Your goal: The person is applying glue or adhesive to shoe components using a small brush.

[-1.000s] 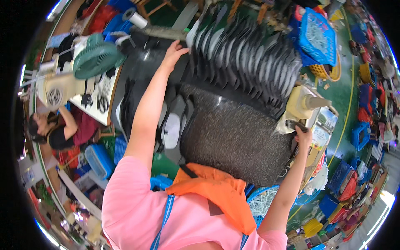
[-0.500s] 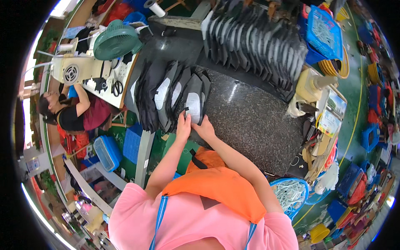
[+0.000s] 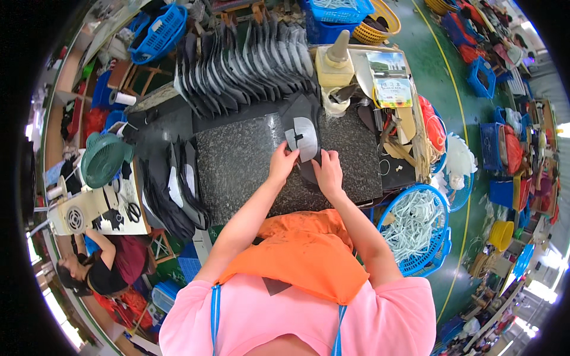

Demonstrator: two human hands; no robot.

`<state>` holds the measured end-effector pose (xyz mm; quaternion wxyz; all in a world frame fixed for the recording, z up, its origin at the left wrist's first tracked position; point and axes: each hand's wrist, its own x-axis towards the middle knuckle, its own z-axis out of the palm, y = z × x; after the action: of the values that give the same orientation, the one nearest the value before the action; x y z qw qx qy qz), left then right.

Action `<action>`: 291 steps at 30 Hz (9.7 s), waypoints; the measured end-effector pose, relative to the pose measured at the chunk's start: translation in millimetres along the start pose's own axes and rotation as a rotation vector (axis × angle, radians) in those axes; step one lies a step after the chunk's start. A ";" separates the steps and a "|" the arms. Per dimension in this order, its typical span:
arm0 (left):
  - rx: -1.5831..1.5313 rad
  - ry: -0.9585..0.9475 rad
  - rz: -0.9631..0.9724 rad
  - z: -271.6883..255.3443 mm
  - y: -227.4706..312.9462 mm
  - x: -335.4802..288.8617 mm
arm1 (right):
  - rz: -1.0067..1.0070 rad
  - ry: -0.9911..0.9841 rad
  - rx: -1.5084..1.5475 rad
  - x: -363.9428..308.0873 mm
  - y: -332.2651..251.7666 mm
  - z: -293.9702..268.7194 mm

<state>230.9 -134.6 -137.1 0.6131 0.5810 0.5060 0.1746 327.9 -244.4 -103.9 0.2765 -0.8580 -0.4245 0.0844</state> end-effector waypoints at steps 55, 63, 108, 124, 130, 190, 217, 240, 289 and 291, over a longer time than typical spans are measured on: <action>-0.847 -0.282 -0.292 -18.8 37.2 -33.3 | -0.218 0.018 -0.034 158.5 62.4 -70.3; -0.779 -0.276 -0.476 1.9 8.4 -39.8 | -0.459 -0.229 0.335 132.8 16.4 -29.5; -0.826 0.410 0.474 -328.9 48.5 181.2 | -0.042 -0.160 -0.071 187.8 49.5 -60.4; -0.508 -0.184 -0.379 5.4 24.8 -35.1 | -0.149 -0.167 0.245 147.1 25.0 -16.3; -0.403 -0.026 -0.345 16.4 -6.0 -38.4 | -0.189 -0.496 0.700 84.8 62.5 -53.9; -0.256 0.355 0.263 -145.4 44.1 42.4 | 0.628 -0.392 0.715 130.9 29.7 -80.5; -0.276 -0.387 -0.345 -13.5 -5.9 10.5 | -0.192 -0.653 0.283 48.7 56.4 -56.3; -0.887 0.209 0.316 -262.7 78.5 44.1 | 0.181 -0.121 0.014 191.4 64.4 -45.8; 0.877 1.001 0.413 -222.1 64.3 -97.7 | 0.212 -1.005 0.381 89.2 -53.4 -10.4; 0.848 1.343 0.157 -304.4 30.8 -111.0 | 0.156 -1.323 0.509 56.8 -95.8 40.2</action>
<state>-55.6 -52.5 -6.4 -0.1101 0.5694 0.7481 0.3225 282.8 -137.6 -80.0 0.1458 -0.5637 -0.4076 0.7035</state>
